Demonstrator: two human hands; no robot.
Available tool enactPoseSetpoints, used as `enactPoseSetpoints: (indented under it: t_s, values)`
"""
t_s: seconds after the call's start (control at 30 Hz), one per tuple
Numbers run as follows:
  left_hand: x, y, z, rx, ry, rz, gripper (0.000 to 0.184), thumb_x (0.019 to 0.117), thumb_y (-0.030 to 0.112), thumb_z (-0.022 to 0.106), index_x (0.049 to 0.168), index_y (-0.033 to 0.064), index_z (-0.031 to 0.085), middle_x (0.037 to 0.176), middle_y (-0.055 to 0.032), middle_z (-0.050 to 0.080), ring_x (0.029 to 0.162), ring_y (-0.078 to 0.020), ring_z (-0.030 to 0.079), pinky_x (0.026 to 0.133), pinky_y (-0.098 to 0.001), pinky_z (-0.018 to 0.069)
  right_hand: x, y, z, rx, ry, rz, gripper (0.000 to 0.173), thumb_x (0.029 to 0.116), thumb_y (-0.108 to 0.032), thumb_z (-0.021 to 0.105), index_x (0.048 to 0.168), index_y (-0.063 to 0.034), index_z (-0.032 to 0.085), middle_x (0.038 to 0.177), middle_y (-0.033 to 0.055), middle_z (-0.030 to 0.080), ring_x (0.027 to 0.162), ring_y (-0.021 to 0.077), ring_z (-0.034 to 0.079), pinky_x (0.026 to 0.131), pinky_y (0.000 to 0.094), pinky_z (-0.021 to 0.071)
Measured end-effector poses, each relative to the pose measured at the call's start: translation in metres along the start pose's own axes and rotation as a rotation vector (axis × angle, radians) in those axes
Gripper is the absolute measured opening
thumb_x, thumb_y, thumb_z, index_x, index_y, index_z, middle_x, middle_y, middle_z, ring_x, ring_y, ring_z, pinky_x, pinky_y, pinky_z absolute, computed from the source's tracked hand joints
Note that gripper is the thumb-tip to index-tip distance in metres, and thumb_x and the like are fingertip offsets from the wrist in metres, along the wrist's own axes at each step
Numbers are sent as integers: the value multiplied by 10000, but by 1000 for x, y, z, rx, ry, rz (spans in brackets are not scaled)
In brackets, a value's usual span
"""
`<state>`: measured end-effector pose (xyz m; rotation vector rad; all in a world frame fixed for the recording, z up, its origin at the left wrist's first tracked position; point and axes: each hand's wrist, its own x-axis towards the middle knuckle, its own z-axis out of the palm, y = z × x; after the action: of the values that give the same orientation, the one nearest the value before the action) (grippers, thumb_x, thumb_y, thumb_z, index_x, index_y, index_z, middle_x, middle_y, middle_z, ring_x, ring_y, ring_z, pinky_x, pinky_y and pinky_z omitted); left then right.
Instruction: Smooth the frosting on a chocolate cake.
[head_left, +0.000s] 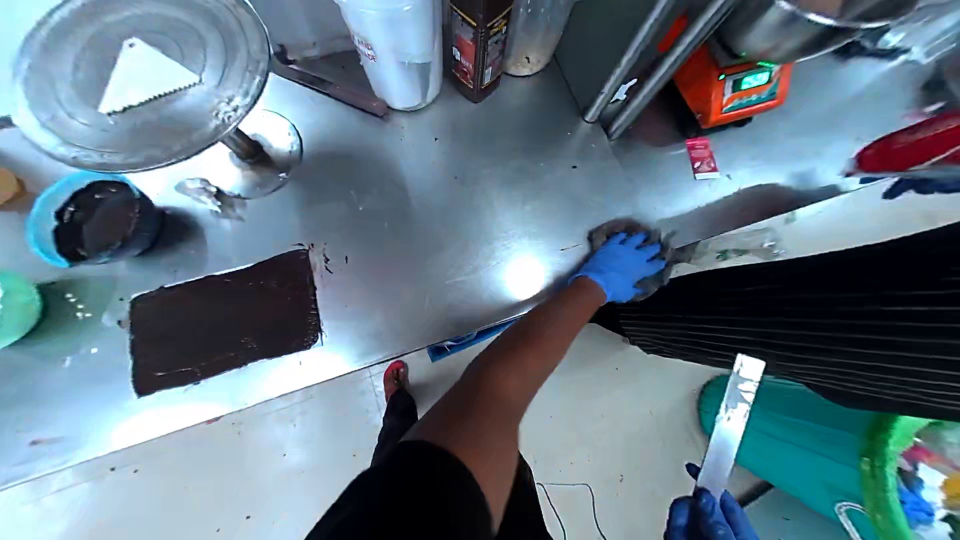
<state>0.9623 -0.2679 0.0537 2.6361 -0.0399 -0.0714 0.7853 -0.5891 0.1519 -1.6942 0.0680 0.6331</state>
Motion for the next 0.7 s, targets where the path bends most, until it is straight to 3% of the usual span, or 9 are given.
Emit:
enactPoseSetpoints:
  t_s: [0.07, 0.17, 0.27, 0.33, 0.43, 0.5, 0.6, 0.7]
  values:
    - [-49, 6, 4, 17, -10, 65, 681, 770, 101, 846, 1403, 233, 632, 1588, -36, 459, 1508, -333, 321, 1239, -549, 233, 1, -3, 7, -2, -10, -4, 320, 1106, -157, 292, 1337, -20, 466, 625, -53, 598, 464, 57, 556, 430, 211, 497]
    - [-149, -1, 15, 50, 45, 52, 644, 789, -85, 765, 1361, 191, 659, 1547, -59, 508, 1488, -361, 358, 1216, -567, 293, 2, 3, 19, 52, -6, -12, 327, 1092, -149, 347, 1317, 9, 525, 614, -26, 595, 448, 66, 538, 411, 214, 483]
    - [-255, -23, 14, 60, 85, -117, 878, 688, 38, 886, 1468, 281, 564, 1615, -74, 413, 1495, -385, 341, 1183, -606, 331, 5, 13, 25, 123, -24, 8, 339, 1088, -151, 360, 1315, 26, 538, 616, 2, 600, 439, 75, 531, 396, 208, 465]
    - [-288, -31, 6, 57, 16, -253, 916, 740, 148, 851, 1552, 294, 452, 1655, -90, 339, 1529, -357, 286, 1223, -575, 267, 1, 25, 26, 172, -1, 27, 343, 1085, -155, 380, 1314, 41, 543, 615, 21, 597, 430, 83, 520, 384, 211, 449]
    - [-255, -28, -1, 93, -49, -376, 814, 934, 453, 669, 1620, 201, 311, 1677, -109, 285, 1556, -317, 236, 1262, -509, 197, -7, 35, 17, 207, 35, 42, 332, 1083, -137, 372, 1310, 45, 534, 617, 13, 606, 436, 73, 531, 402, 208, 469]
    - [-206, -33, -6, 137, 2, -347, 777, 972, 552, 582, 1597, 148, 358, 1656, -123, 329, 1540, -330, 277, 1252, -515, 227, -13, 37, 7, 216, 64, 47, 332, 1089, -122, 335, 1318, 41, 511, 621, -2, 609, 449, 65, 545, 418, 203, 484]
    - [-132, -44, -12, 157, 45, -248, 728, 1014, 604, 470, 1559, 124, 426, 1629, -111, 388, 1524, -320, 321, 1243, -513, 254, -21, 40, -10, 222, 121, 40, 332, 1098, -120, 310, 1331, 34, 491, 617, -15, 602, 448, 64, 548, 423, 207, 492]
    - [-99, -36, -16, 141, -16, -237, 718, 1024, 578, 472, 1560, 104, 414, 1643, -124, 355, 1537, -336, 285, 1251, -518, 224, -24, 44, -20, 222, 148, 37, 332, 1102, -134, 321, 1349, 25, 476, 624, -18, 603, 457, 62, 553, 429, 209, 499]
